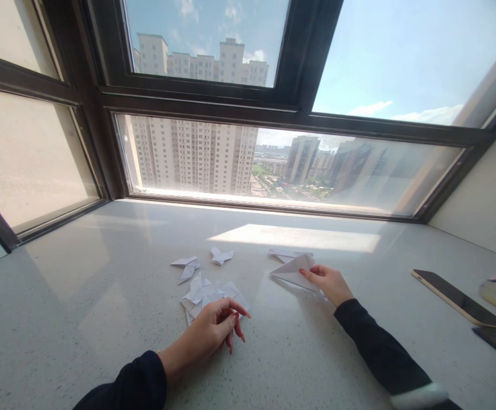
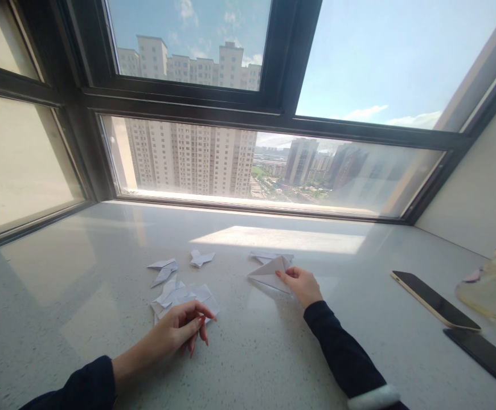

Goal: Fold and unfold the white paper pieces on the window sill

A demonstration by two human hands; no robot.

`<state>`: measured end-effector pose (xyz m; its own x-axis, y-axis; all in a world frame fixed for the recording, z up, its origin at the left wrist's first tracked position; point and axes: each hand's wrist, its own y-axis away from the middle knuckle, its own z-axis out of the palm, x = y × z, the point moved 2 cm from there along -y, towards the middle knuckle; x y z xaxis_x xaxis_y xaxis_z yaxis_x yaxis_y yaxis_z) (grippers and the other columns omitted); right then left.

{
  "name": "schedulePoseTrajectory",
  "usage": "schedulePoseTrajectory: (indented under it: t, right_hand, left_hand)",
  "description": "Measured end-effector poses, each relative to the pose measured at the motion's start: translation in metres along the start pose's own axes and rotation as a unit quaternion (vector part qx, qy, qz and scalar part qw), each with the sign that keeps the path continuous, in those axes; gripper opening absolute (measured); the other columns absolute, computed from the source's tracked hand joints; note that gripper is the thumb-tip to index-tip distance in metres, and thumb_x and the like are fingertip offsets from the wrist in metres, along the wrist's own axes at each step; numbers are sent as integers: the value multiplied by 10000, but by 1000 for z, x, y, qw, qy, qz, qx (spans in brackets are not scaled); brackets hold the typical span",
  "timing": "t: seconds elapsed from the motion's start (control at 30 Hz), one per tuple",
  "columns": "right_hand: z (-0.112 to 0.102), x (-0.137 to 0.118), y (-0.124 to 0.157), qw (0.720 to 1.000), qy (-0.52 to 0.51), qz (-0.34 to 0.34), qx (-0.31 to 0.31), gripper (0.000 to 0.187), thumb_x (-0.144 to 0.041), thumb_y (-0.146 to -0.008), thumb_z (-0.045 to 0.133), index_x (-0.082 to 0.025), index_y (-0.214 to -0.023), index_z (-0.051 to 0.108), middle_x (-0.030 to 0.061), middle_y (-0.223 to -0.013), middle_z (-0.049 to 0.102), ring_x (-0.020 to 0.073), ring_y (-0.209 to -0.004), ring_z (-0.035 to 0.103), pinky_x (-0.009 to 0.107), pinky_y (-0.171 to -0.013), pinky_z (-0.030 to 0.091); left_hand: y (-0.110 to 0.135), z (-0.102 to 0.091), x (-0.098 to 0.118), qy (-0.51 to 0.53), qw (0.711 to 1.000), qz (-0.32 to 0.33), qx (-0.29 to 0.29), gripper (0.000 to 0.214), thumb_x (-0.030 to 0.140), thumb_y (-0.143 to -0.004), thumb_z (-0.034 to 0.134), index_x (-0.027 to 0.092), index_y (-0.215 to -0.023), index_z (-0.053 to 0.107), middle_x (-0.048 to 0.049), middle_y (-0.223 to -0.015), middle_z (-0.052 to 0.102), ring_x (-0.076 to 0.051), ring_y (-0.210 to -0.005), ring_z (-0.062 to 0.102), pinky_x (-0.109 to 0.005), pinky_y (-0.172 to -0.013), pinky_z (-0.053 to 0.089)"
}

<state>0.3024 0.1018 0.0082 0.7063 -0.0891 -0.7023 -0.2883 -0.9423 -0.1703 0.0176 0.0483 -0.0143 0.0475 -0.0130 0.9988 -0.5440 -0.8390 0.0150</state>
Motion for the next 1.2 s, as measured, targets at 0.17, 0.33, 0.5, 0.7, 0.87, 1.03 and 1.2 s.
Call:
schedulePoseTrajectory:
  t: [0.17,0.33,0.5,0.7,0.87,1.03,1.2]
  right_hand:
    - [-11,17,-8,991,115,63,17,278,-475,-560,570,-201,-545,613,38,-630,642,276,-720,579,392,-661,366]
    - [-4,19,-8,979,190,73,15,249,-463,-592,546,-222,-599,607,40,-725,641,293,-816,561,441,-721,325]
    - [-1,20,-8,970,227,81,28,273,-477,-619,519,-221,-697,573,52,-825,618,286,-874,537,447,-726,335]
    - [0,19,-5,962,245,92,75,457,-479,-625,515,-190,-975,474,113,-1000,539,306,-968,485,433,-709,358]
    - [0,12,-3,956,265,73,101,571,-443,-643,523,-204,-1138,368,110,-1029,512,315,-983,466,452,-719,346]
    - [-7,-16,7,952,244,32,183,460,-407,-723,465,-196,-1128,410,103,-968,527,285,-919,489,424,-709,333]
    - [25,-68,42,962,186,-163,119,312,-412,-793,397,-231,-1015,519,49,-866,568,227,-807,503,370,-707,304]
  left_hand:
    - [0,0,0,0,1000,6,1,161,256,-757,446,123,-807,523,4,-567,574,-44,-363,432,-161,-372,354]
    - [0,0,0,4,1000,-6,0,136,241,-744,452,130,-771,527,6,-557,576,-45,-366,431,-162,-385,347]
    - [4,2,4,-43,999,7,-3,143,223,-756,420,134,-783,529,10,-573,563,-52,-381,443,-166,-395,356]
    - [15,10,22,-155,986,69,-10,203,237,-802,381,142,-817,559,-18,-629,589,-55,-391,444,-166,-397,323]
    - [11,-12,34,-189,972,106,90,217,271,-808,389,145,-878,551,-14,-625,572,-69,-431,434,-180,-434,341]
    - [-1,-49,36,-189,949,122,222,224,240,-789,389,145,-949,514,7,-620,539,-93,-499,433,-200,-488,354]
    - [-5,-66,31,-225,928,102,279,240,247,-762,411,153,-947,532,-2,-691,534,-106,-541,425,-220,-513,350]
